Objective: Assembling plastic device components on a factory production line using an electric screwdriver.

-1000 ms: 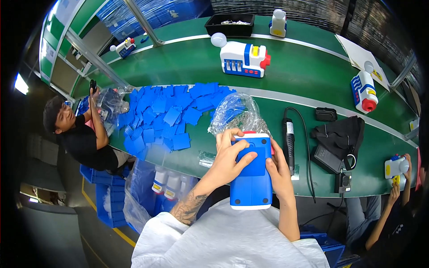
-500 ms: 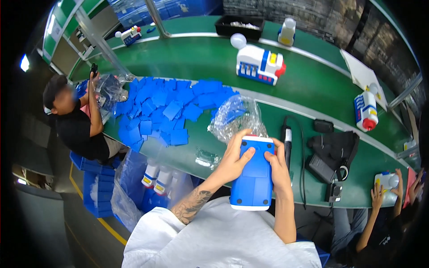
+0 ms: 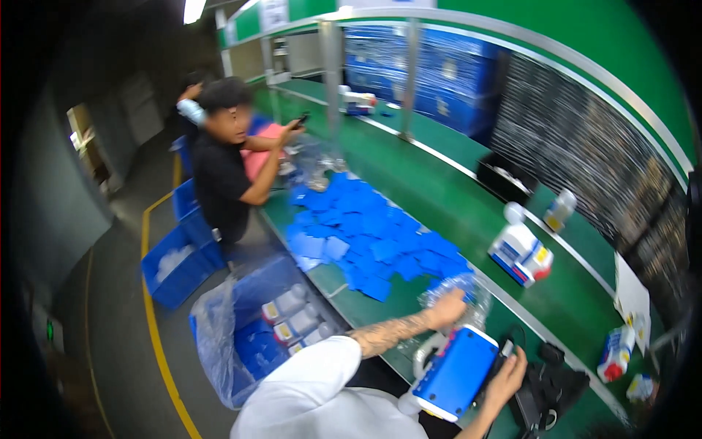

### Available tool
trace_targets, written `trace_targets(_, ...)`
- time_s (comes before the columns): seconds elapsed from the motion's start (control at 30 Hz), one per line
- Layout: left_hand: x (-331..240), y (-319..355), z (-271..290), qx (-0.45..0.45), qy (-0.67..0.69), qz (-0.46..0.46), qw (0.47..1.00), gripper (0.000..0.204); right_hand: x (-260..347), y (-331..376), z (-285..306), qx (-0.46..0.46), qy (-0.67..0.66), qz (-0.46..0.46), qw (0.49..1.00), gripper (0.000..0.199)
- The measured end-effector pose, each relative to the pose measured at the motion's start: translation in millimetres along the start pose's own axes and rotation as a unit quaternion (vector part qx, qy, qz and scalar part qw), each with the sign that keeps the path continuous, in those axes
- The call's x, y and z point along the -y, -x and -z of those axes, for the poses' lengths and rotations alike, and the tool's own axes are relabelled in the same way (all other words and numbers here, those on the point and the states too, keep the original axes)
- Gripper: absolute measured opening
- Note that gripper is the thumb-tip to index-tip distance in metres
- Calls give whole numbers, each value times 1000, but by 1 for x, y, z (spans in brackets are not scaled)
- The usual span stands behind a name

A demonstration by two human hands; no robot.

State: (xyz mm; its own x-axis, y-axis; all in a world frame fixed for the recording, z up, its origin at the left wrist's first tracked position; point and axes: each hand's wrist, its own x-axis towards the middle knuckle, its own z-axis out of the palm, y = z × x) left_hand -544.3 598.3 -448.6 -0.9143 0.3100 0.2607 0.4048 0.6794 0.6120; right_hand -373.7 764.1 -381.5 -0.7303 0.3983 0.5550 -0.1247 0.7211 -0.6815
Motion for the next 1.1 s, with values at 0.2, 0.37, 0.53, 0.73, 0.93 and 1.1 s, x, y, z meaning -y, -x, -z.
trace_targets(0.2,-11,13,12,63,-232,-143,960,15,-73,7,-28,199,290,-234,906,62)
trace_targets(0.37,-3,7,-5,33,-260,-158,952,17,-107,6,2,135,43,-171,975,59)
trace_targets(0.53,1,10,30,84,-177,-195,961,10,-1,-15,70,-111,-275,-229,927,41)
trace_targets(0.73,-3,12,30,79,-204,-213,952,10,83,-32,138,-335,-501,-50,796,36)
trace_targets(0.93,-8,19,28,81,-246,-215,942,12,115,-29,136,-326,-533,5,781,46)
trace_targets(1.1,-5,20,22,121,-242,-295,916,10,127,-29,123,-297,-516,1,803,54)
